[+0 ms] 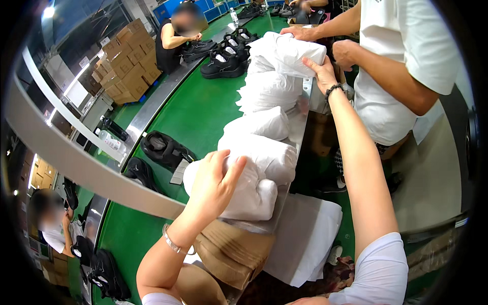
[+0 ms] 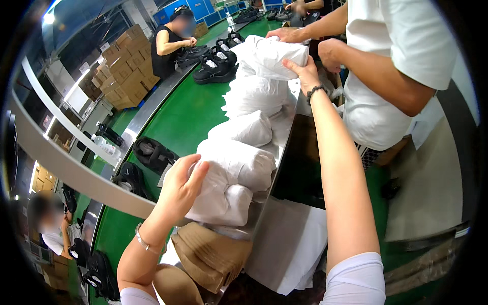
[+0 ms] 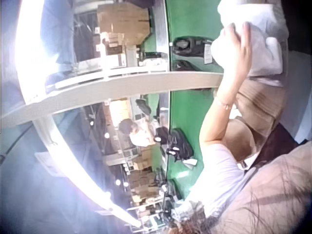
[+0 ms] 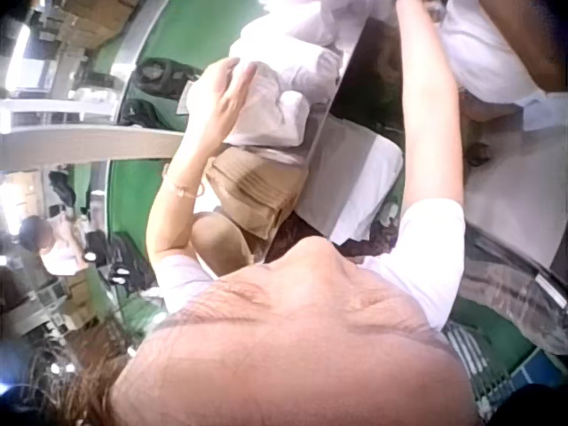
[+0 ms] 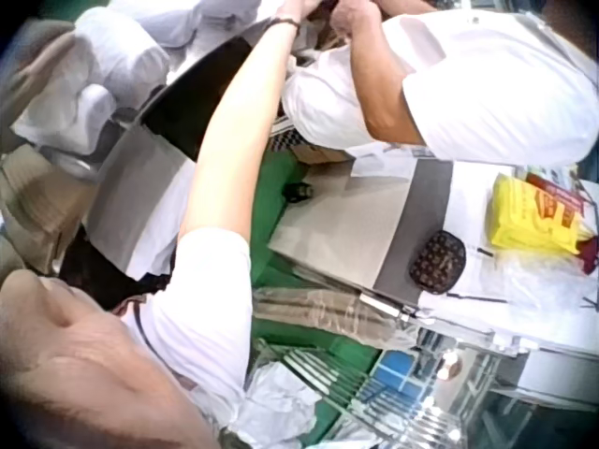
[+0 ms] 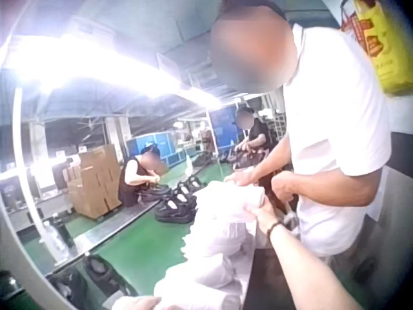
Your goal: The person wraps shoe molds in protective white paper and organizes them on a work surface, occasionally handing them to another person.
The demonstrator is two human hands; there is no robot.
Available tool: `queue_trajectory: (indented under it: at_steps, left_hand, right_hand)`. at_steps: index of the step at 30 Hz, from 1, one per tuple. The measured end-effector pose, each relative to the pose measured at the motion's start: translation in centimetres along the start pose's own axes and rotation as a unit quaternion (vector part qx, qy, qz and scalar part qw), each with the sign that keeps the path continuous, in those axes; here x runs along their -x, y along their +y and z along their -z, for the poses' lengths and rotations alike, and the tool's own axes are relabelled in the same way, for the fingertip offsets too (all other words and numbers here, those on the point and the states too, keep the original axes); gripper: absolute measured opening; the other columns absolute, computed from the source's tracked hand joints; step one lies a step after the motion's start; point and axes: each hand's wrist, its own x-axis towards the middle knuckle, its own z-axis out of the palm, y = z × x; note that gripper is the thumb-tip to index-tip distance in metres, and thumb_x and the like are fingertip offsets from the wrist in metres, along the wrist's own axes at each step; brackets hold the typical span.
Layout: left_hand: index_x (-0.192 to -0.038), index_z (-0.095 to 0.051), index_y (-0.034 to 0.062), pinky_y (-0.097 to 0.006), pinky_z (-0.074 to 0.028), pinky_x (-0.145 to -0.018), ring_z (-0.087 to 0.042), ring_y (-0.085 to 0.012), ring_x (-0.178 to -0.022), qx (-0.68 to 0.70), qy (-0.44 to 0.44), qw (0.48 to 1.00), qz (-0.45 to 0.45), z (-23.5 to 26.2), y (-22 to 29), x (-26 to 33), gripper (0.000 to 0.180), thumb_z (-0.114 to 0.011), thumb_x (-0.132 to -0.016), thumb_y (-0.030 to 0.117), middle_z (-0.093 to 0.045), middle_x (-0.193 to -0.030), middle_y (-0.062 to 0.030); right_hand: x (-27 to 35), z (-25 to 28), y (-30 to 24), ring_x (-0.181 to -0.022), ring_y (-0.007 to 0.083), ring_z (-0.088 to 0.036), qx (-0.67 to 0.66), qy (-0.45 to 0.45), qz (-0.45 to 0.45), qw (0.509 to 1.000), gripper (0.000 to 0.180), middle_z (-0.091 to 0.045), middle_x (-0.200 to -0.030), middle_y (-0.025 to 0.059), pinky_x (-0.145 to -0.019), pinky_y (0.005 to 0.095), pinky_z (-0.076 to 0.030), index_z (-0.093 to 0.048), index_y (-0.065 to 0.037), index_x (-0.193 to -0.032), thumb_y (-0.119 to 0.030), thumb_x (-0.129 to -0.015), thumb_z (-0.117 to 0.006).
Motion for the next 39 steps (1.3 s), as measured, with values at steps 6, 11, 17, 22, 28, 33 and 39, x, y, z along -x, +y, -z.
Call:
queue_trajectory:
  at_steps: [6,11,17,22,28,33,39]
  left_hand:
    - [-0.112,-0.051,-0.0054,-0.035,-0.042,-0.082,-0.054,-0.0277,-0.091,0.042,-0.012,0.997,0.056,0.4,-0.5,0.7,0.044,-0.051,-0.091,0.034,-0.057,-0.099,-0.0183]
    - [-0.118,-0.047,-0.0069,-0.033,-0.043,-0.081,-0.054,-0.0231,-0.090,0.087,-0.025,0.993,0.081,0.6,-0.5,0.7,0.048,-0.049,-0.093,0.034,-0.057,-0.098,-0.0167]
    - [-0.126,-0.039,-0.0083,-0.039,-0.030,-0.103,-0.038,-0.0365,-0.124,0.018,-0.001,0.999,0.028,0.8,-1.4,1.1,0.059,-0.045,-0.093,0.040,-0.041,-0.129,-0.0275]
    - [-0.128,-0.036,-0.0084,-0.041,-0.026,-0.105,-0.032,-0.0376,-0.128,0.011,0.022,0.998,0.050,0.9,-2.6,1.5,0.062,-0.046,-0.092,0.041,-0.037,-0.133,-0.0280]
    - [-0.127,-0.037,-0.0086,-0.042,-0.025,-0.106,-0.032,-0.0393,-0.127,-0.041,0.052,0.997,-0.024,-0.4,-2.5,2.0,0.063,-0.048,-0.091,0.042,-0.037,-0.132,-0.0291]
    - [-0.123,-0.043,-0.0049,-0.044,-0.028,-0.100,-0.040,-0.0383,-0.118,-0.053,0.017,0.998,-0.039,-0.4,-3.1,2.5,0.057,-0.044,-0.092,0.043,-0.044,-0.125,-0.0248]
    - [-0.120,-0.045,-0.0039,-0.044,-0.029,-0.098,-0.043,-0.0367,-0.115,-0.019,0.027,0.999,-0.033,-0.7,-3.3,2.2,0.055,-0.043,-0.092,0.043,-0.046,-0.122,-0.0219]
  right_hand:
    - [-0.9,0.7,4.7,-0.105,0.0186,-0.049,0.122,-0.040,-0.050,0.990,0.081,-0.053,-0.114,0.0103,-0.093,0.0288,-0.036,-0.044,0.001,-0.121,-0.036,-0.060,-0.084]
    - [0.5,1.7,4.6,-0.105,0.0196,-0.050,0.163,-0.093,-0.133,0.973,0.083,-0.055,-0.113,0.0091,-0.093,0.0305,-0.036,-0.044,0.000,-0.124,-0.038,-0.061,-0.082]
    - [1.9,0.5,3.2,-0.106,0.0199,-0.050,0.162,-0.034,-0.154,0.974,0.091,-0.053,-0.117,0.0099,-0.083,0.0300,-0.039,-0.039,-0.002,-0.128,-0.044,-0.059,-0.082]
    - [1.9,0.5,2.5,-0.126,0.0269,-0.029,0.154,-0.064,-0.189,0.968,0.105,-0.030,-0.140,0.0067,-0.093,0.0531,-0.025,-0.020,-0.015,-0.141,-0.051,-0.061,-0.078]
    - [3.5,1.9,3.8,-0.108,0.0246,-0.048,0.372,0.084,-0.103,0.919,0.094,-0.046,-0.124,0.0180,-0.088,0.0368,-0.042,-0.030,0.004,-0.131,-0.043,-0.065,-0.078]
    - [13.2,-2.1,4.3,-0.118,0.0257,-0.042,0.235,-0.252,-0.178,0.922,0.101,-0.039,-0.130,0.0208,-0.098,0.0353,-0.036,-0.026,0.004,-0.134,-0.036,-0.061,-0.082]
    - [12.9,-3.3,5.5,-0.124,0.0338,-0.035,0.405,-0.287,-0.129,0.858,0.113,-0.034,-0.135,0.0214,-0.104,0.0360,-0.029,-0.023,-0.001,-0.138,-0.036,-0.049,-0.083]
